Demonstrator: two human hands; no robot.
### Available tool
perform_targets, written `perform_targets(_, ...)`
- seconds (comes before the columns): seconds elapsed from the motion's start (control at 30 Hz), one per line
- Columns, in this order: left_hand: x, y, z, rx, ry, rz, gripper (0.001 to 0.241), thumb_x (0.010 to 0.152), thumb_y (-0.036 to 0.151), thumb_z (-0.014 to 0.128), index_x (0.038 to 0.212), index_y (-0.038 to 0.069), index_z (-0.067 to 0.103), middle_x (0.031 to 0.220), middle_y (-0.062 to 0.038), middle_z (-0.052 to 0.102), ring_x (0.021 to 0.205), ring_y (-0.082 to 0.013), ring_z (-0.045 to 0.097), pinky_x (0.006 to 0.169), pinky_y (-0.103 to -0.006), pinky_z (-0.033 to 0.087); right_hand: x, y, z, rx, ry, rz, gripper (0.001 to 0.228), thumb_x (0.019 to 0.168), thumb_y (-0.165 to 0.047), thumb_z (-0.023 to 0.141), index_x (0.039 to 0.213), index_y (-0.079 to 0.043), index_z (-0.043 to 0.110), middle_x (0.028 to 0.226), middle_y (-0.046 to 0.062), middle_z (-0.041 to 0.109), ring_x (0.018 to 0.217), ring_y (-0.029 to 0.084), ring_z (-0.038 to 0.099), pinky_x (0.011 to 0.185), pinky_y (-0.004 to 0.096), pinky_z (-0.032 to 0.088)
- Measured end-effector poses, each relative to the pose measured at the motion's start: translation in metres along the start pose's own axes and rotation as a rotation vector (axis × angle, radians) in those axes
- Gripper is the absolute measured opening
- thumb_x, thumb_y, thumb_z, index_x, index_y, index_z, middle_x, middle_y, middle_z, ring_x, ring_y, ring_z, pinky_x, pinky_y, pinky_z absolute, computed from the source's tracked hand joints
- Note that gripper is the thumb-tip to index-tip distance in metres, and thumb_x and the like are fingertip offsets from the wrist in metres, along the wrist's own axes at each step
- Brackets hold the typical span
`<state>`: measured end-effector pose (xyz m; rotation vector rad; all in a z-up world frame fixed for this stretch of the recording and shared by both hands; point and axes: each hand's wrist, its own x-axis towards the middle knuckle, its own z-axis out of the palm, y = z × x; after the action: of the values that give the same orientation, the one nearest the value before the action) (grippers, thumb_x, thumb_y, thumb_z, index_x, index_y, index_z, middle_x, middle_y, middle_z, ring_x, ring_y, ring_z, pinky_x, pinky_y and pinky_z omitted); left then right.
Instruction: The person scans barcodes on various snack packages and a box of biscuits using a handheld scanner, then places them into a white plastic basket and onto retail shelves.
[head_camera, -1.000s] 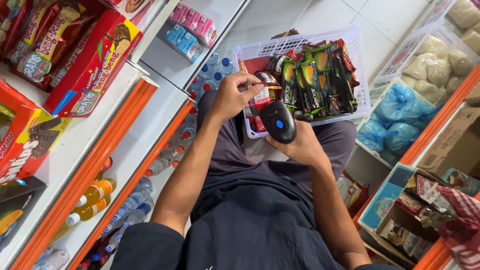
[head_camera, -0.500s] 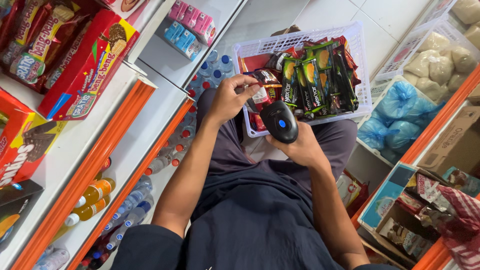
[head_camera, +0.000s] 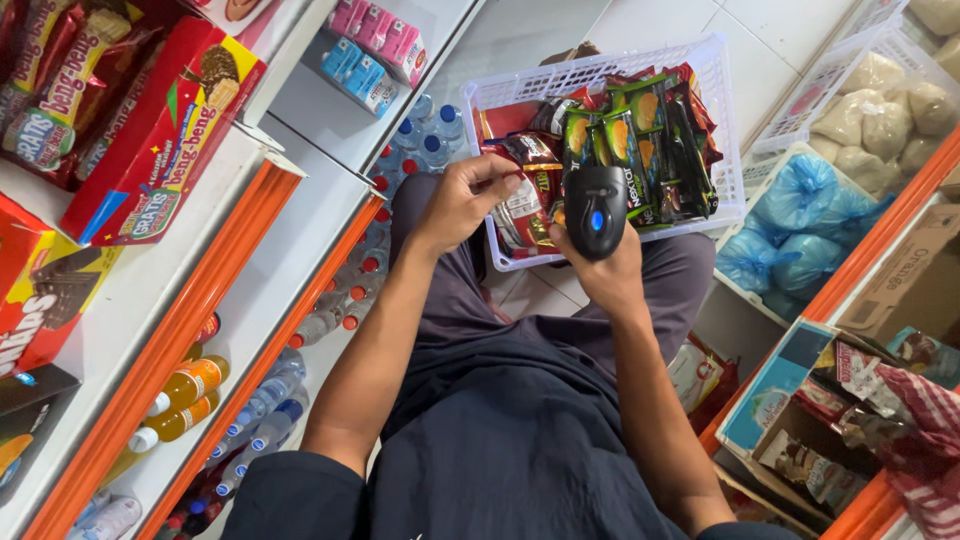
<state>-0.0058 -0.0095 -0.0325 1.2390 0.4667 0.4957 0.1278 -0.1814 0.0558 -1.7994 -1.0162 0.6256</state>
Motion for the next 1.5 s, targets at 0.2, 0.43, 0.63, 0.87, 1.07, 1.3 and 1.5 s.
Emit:
perform_targets(0.2, -0.005, 0.011, 0.022, 0.023, 0.023, -0.007, 0.027, 0.094, 0.024, 0.077, 0.109, 0.002, 0.073, 0.098, 0.002, 0.072, 0.090, -0.0033, 0.061, 0.082, -0.0235, 0.051, -0.004, 0.013, 0.016, 0.178, 0.049, 0.258, 0.014, 0.090, -0.010, 0.080, 0.096, 0.000, 0.072, 0.081, 0.003, 0.071, 0.070, 0.009, 0.062, 0.064, 0.028, 0.052)
perform_targets(0.43, 0.007, 0.008, 0.016, 0.154, 0.025, 0.002, 0.024, 0.090, 0.023, 0.081, 0.100, 0.002, 0.078, 0.091, 0.001, 0.076, 0.086, -0.0028, 0.064, 0.080, -0.0234, 0.053, -0.007, 0.010, 0.011, 0.157, 0.011, 0.157, 0.016, 0.091, -0.011, 0.078, 0.102, -0.002, 0.072, 0.085, 0.001, 0.072, 0.075, 0.008, 0.064, 0.068, 0.028, 0.052)
perform_targets(0.63, 0.022, 0.014, -0.003, 0.214, 0.043, 0.008, 0.021, 0.089, 0.022, 0.083, 0.098, 0.003, 0.080, 0.088, 0.001, 0.076, 0.082, -0.0041, 0.064, 0.076, -0.0235, 0.052, -0.015, 0.000, -0.004, 0.017, -0.215, 0.183, 0.027, 0.085, -0.021, 0.083, 0.103, -0.003, 0.071, 0.081, 0.005, 0.070, 0.074, 0.013, 0.062, 0.070, 0.032, 0.052)
perform_targets(0.87, 0.031, 0.025, -0.006, 0.294, -0.014, 0.020, 0.023, 0.088, 0.024, 0.082, 0.101, 0.005, 0.080, 0.086, 0.003, 0.076, 0.077, -0.0021, 0.062, 0.071, -0.0225, 0.052, -0.010, -0.005, 0.001, -0.069, -0.277, 0.180, 0.032, 0.081, -0.023, 0.084, 0.096, -0.002, 0.064, 0.075, 0.006, 0.067, 0.067, 0.015, 0.058, 0.068, 0.034, 0.052)
perform_targets(1.07, 0.031, 0.024, -0.005, 0.385, -0.008, 0.046, 0.023, 0.088, 0.025, 0.084, 0.099, 0.006, 0.081, 0.080, 0.004, 0.072, 0.072, -0.0024, 0.056, 0.065, -0.0243, 0.047, -0.008, -0.009, 0.002, -0.072, -0.287, 0.205, 0.030, 0.081, -0.023, 0.083, 0.089, -0.002, 0.063, 0.070, 0.006, 0.063, 0.063, 0.015, 0.053, 0.063, 0.034, 0.050)
perform_targets(1.3, 0.031, 0.025, -0.004, 0.444, -0.004, 0.066, 0.024, 0.087, 0.026, 0.084, 0.100, 0.006, 0.080, 0.078, 0.002, 0.073, 0.069, -0.0027, 0.057, 0.063, -0.0250, 0.048, -0.009, -0.018, 0.006, -0.077, -0.290, 0.263, 0.027, 0.085, -0.026, 0.080, 0.085, -0.003, 0.065, 0.065, 0.005, 0.060, 0.060, 0.015, 0.050, 0.059, 0.035, 0.048)
perform_targets(1.5, 0.028, 0.031, -0.001, 0.435, -0.003, 0.113, 0.024, 0.087, 0.026, 0.084, 0.100, 0.007, 0.080, 0.084, 0.001, 0.077, 0.075, -0.0037, 0.066, 0.070, -0.0246, 0.053, -0.014, -0.001, 0.008, -0.081, -0.292, 0.251, 0.028, 0.085, -0.027, 0.081, 0.087, -0.002, 0.069, 0.065, 0.004, 0.062, 0.059, 0.016, 0.053, 0.059, 0.035, 0.048)
